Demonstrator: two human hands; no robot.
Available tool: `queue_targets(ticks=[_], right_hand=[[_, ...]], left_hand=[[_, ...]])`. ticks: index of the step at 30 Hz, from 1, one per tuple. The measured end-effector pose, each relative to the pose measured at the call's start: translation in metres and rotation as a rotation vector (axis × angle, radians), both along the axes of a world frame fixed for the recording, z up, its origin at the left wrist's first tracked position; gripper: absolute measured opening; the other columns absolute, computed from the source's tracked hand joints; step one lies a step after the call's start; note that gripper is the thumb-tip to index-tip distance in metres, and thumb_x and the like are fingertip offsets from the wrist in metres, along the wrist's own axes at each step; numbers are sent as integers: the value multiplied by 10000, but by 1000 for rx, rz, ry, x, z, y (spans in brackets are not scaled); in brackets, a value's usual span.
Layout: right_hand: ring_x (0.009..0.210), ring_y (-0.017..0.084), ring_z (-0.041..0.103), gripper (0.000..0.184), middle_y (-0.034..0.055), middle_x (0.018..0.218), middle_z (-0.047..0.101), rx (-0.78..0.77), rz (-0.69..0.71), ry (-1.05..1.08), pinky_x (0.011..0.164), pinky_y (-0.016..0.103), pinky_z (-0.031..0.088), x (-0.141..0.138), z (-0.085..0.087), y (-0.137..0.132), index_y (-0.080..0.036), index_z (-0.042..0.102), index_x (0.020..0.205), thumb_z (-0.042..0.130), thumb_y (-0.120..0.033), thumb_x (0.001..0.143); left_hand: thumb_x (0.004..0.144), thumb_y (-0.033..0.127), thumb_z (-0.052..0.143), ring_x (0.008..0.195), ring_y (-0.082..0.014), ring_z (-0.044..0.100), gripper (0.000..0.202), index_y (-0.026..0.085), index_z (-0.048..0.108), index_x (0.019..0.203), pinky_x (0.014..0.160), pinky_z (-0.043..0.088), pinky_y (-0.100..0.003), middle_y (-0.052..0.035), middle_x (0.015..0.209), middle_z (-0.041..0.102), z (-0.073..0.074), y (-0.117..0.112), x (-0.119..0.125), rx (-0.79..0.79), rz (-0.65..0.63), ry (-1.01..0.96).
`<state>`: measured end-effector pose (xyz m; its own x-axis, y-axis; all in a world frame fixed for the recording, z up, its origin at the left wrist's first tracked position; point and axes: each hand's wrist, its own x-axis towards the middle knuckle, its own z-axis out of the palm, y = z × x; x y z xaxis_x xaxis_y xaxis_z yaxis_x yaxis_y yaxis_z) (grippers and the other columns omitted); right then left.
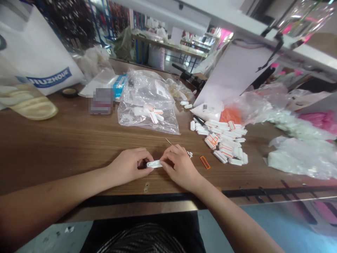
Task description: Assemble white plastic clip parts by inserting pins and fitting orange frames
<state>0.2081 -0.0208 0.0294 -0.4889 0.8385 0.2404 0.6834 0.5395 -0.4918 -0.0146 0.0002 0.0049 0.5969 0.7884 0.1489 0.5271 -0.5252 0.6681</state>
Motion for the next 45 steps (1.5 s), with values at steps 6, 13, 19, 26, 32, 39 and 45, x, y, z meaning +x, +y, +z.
queue_targets(ticks=[6,13,19,26,32,39,45], right_hand=[[871,201,580,148,27,906,695,81,33,-60,828,401,407,4,3,-2,-247,720,892,577,-227,925],[874,217,575,143,33,925,701,178,28,-111,816,418,400,5,1,-11,-260,737,898,597,-231,891],[859,217,567,154,46,924,683,180,26,-153,798,412,404,-5,2,-14,-245,740,827,594,-227,873],[864,191,655,174,42,895,728,-20,-233,87,808,334,488,46,7,6,-219,744,858,596,-302,895],[738,194,677,197,39,826,748,-230,-494,-92,668,285,507,102,-2,26,-206,763,840,626,-344,812],[729,185,669,194,30,779,738,-259,-467,-189,667,275,495,101,-6,29,-212,768,789,614,-330,780],[654,188,659,217,21,669,718,-262,-565,-257,585,263,452,113,-5,34,-193,748,723,585,-325,774]], left_hand=[[788,273,655,654,-128,556,98,229,670,874,624,420,-263,21,777,626,1,0,0,-14,2,-7],[790,267,659,645,-124,539,96,226,677,874,621,408,-263,18,774,626,1,-1,1,-12,12,-11],[817,292,639,633,-117,532,80,224,669,850,618,399,-256,23,766,620,1,-1,1,-13,6,-12],[801,292,643,631,-120,529,96,227,673,865,609,391,-261,19,790,626,-1,0,1,-7,2,17],[796,294,639,633,-119,528,101,224,678,859,604,385,-252,18,778,627,-1,0,0,4,5,32],[791,297,652,611,-117,522,96,223,675,846,606,390,-259,21,753,617,0,0,0,-3,15,37],[797,302,652,619,-115,526,109,221,667,867,613,394,-256,20,766,615,-2,1,-1,18,12,32]])
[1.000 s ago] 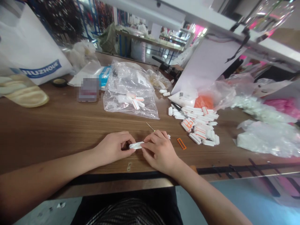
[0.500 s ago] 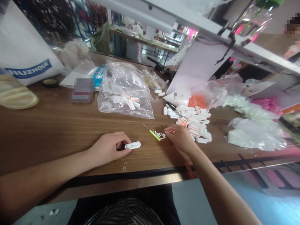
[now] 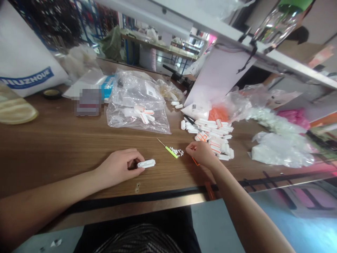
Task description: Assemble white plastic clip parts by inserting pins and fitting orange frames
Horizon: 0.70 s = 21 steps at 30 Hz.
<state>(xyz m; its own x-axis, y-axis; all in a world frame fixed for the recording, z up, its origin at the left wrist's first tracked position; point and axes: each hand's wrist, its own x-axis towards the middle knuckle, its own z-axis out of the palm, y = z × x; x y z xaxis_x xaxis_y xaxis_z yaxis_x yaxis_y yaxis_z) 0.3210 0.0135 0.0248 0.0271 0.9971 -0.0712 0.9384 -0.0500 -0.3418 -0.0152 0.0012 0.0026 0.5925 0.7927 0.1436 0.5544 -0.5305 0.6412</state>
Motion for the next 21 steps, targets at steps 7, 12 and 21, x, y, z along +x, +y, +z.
queue_targets(ticks=[7,12,21], right_hand=[[651,191,650,166,37,673,720,32,-30,-70,572,260,416,0,1,-2,-182,731,706,606,-287,737],[619,170,639,162,21,640,705,23,-55,-46,557,249,402,-5,-6,-1,-182,721,700,592,-270,742],[628,170,638,181,24,625,697,41,-91,23,546,238,402,-4,-16,5,-180,718,674,614,-312,741]], left_hand=[[804,299,634,626,-119,530,104,225,665,870,626,399,-260,21,772,612,-1,0,0,-10,-12,7],[803,302,621,637,-131,539,104,233,666,867,617,390,-260,21,764,611,-3,0,-1,-18,-7,11],[805,300,613,651,-140,550,97,237,664,859,622,390,-262,18,775,614,-1,1,1,-28,-7,20]])
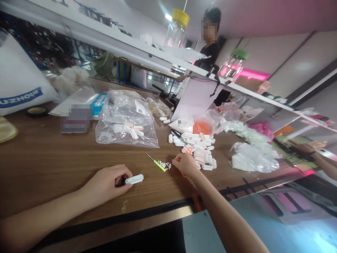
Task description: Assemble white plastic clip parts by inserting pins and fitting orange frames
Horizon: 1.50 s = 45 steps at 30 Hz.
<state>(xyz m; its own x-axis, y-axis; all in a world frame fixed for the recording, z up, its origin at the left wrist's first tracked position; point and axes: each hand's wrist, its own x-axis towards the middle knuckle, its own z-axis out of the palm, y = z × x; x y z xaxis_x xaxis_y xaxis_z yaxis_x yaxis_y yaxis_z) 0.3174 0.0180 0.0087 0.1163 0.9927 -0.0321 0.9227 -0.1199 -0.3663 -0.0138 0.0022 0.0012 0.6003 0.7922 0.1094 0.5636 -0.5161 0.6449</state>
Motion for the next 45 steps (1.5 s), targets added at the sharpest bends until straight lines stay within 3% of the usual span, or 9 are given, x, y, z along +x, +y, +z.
queue_targets(ticks=[5,10,16,25,29,34,37,40,45], right_hand=[[632,187,638,225,37,628,702,-11,3,21,565,258,417,6,8,2,-172,731,657,608,-333,755],[781,208,683,217,40,795,760,-39,82,90,694,272,489,13,18,3,-172,774,794,599,-299,775],[761,192,677,223,44,839,762,-61,196,122,690,278,511,14,19,4,-177,783,887,625,-304,796],[780,186,637,163,49,852,729,16,354,0,784,304,459,10,18,0,-197,763,805,617,-266,823],[732,194,613,162,49,769,701,54,343,-66,776,322,435,7,22,-4,-187,728,747,603,-259,820],[723,170,624,182,31,795,698,87,302,55,678,275,449,-28,27,-16,-198,701,807,577,-315,873],[819,168,623,173,28,869,697,120,468,232,800,306,439,-68,32,-27,-206,685,826,578,-311,911],[794,155,602,171,7,823,682,108,558,236,845,342,402,-98,33,-35,-210,669,807,573,-279,931],[748,145,582,162,7,785,656,122,624,149,818,349,379,-110,28,-35,-191,643,803,569,-242,937]], left_hand=[[806,299,613,647,-132,546,103,235,663,870,626,395,-258,17,787,617,-1,0,-1,15,-3,-5],[805,304,615,649,-129,548,107,234,664,869,610,393,-249,19,774,613,-3,0,-1,23,1,-2],[807,296,615,656,-131,552,103,222,658,865,600,397,-246,15,775,613,1,-1,0,30,-10,-13],[801,283,633,642,-123,545,92,218,659,860,611,404,-249,13,799,631,3,-1,0,23,-5,-19],[800,294,633,638,-123,541,91,219,659,845,608,394,-253,15,806,635,3,-1,0,6,4,-21],[780,290,640,636,-120,534,102,221,664,852,604,392,-250,16,818,637,5,-2,0,-12,7,-23],[770,285,644,631,-118,531,107,223,665,853,599,391,-246,19,792,625,6,-2,1,-23,17,-30],[765,275,650,621,-117,525,105,227,673,856,603,393,-251,25,760,608,6,-3,1,-25,25,-29],[764,275,656,617,-118,527,110,230,672,863,605,400,-252,34,720,581,6,-2,1,-4,20,-36]])
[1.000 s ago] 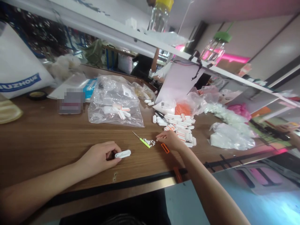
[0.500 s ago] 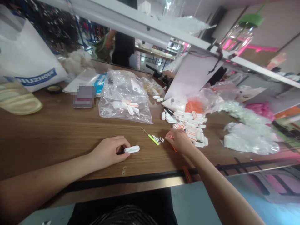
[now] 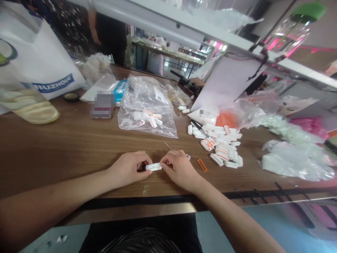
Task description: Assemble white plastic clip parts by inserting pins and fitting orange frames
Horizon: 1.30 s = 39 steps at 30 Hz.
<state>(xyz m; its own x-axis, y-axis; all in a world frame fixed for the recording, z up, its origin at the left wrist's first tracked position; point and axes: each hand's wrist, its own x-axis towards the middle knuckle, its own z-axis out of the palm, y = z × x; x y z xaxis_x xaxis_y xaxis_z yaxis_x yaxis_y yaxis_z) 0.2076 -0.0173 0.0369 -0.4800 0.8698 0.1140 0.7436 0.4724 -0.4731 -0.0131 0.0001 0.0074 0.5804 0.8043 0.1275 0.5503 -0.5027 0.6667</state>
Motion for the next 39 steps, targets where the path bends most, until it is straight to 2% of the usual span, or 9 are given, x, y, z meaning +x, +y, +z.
queue_targets(ticks=[6,11,14,23,30,39], right_hand=[[774,172,568,142,26,810,645,117,76,-174,801,349,356,-2,4,1,-176,640,832,548,-202,936],[760,186,538,259,55,783,633,255,165,-348,783,356,342,-10,10,-1,-171,641,765,464,-157,954],[731,182,518,290,57,764,632,283,185,-348,767,356,342,-10,11,-2,-172,639,733,454,-158,955],[771,180,585,212,39,786,677,226,115,-202,778,346,352,-2,2,-6,-198,713,882,514,-204,956],[689,141,582,119,-7,708,656,120,23,-106,768,322,363,-8,3,2,-188,666,739,612,-146,836],[678,142,571,140,-6,687,645,51,-9,-206,762,319,375,-14,13,6,-184,653,689,586,-124,795]], left_hand=[[763,260,652,607,-111,525,82,217,660,832,591,397,-244,34,743,595,3,-1,0,-33,3,-1],[773,273,647,613,-111,526,92,211,650,842,589,397,-243,31,756,597,3,-1,1,-33,7,8],[773,282,646,617,-113,529,99,211,650,843,584,396,-243,29,760,602,1,-1,0,-34,10,9],[759,274,653,612,-118,517,106,232,683,852,611,388,-261,32,737,598,1,-1,1,-39,23,10],[770,273,641,621,-120,524,89,227,670,841,625,386,-269,28,771,612,1,-1,0,-48,16,5],[765,283,642,630,-123,527,95,219,668,830,609,379,-257,23,765,622,3,-1,1,-62,21,15]])
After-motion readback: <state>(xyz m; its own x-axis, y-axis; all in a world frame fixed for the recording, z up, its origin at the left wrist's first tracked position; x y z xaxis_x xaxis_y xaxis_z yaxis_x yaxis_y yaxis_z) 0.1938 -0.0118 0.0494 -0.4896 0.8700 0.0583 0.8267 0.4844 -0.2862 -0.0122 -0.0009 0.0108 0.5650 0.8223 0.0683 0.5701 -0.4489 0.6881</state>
